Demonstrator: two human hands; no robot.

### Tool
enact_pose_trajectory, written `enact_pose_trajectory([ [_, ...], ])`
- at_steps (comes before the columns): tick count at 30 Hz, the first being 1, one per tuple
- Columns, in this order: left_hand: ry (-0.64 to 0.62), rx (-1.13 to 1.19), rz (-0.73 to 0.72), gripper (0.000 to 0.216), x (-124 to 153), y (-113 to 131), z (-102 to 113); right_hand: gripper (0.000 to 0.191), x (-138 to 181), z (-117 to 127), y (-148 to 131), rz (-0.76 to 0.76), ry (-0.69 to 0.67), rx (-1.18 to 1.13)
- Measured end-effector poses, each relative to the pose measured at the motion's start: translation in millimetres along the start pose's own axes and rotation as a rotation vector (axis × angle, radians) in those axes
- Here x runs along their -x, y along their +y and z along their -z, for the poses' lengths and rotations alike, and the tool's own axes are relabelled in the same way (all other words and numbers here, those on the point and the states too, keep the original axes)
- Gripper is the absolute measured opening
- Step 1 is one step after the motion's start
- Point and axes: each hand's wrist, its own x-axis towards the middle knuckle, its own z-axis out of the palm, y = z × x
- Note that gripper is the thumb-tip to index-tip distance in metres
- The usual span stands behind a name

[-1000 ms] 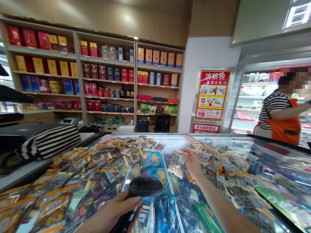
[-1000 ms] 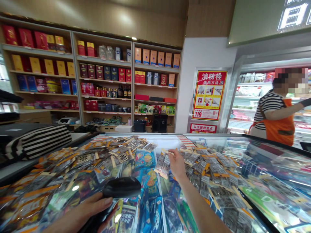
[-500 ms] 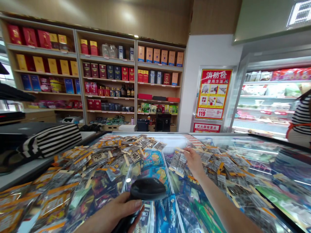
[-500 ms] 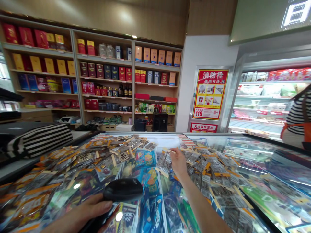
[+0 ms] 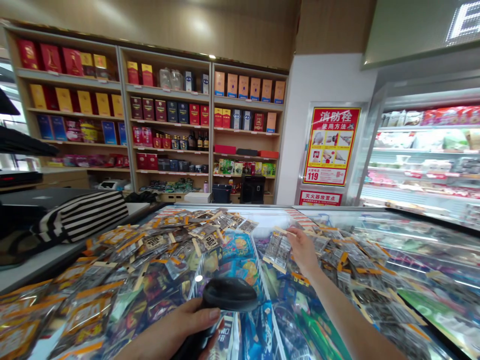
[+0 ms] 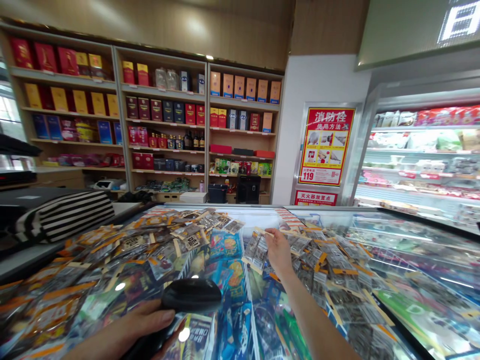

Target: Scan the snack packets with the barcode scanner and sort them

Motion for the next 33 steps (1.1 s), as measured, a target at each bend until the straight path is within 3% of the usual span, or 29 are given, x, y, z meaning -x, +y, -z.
enact_pose_trajectory([
  [17,0.053,-0.017,-0.020,0.034,1,3,-4,0.031,-1,2,6,0.025,0.030,0.089],
  [27,0.016,-0.159,0.001,0.040,0,0,3,0.031,0,2,2,0.057,0.036,0.108],
  [33,0.003,-0.126,-0.004,0.041,3,1,2,0.031,3,2,-3,0.070,0.038,0.079],
])
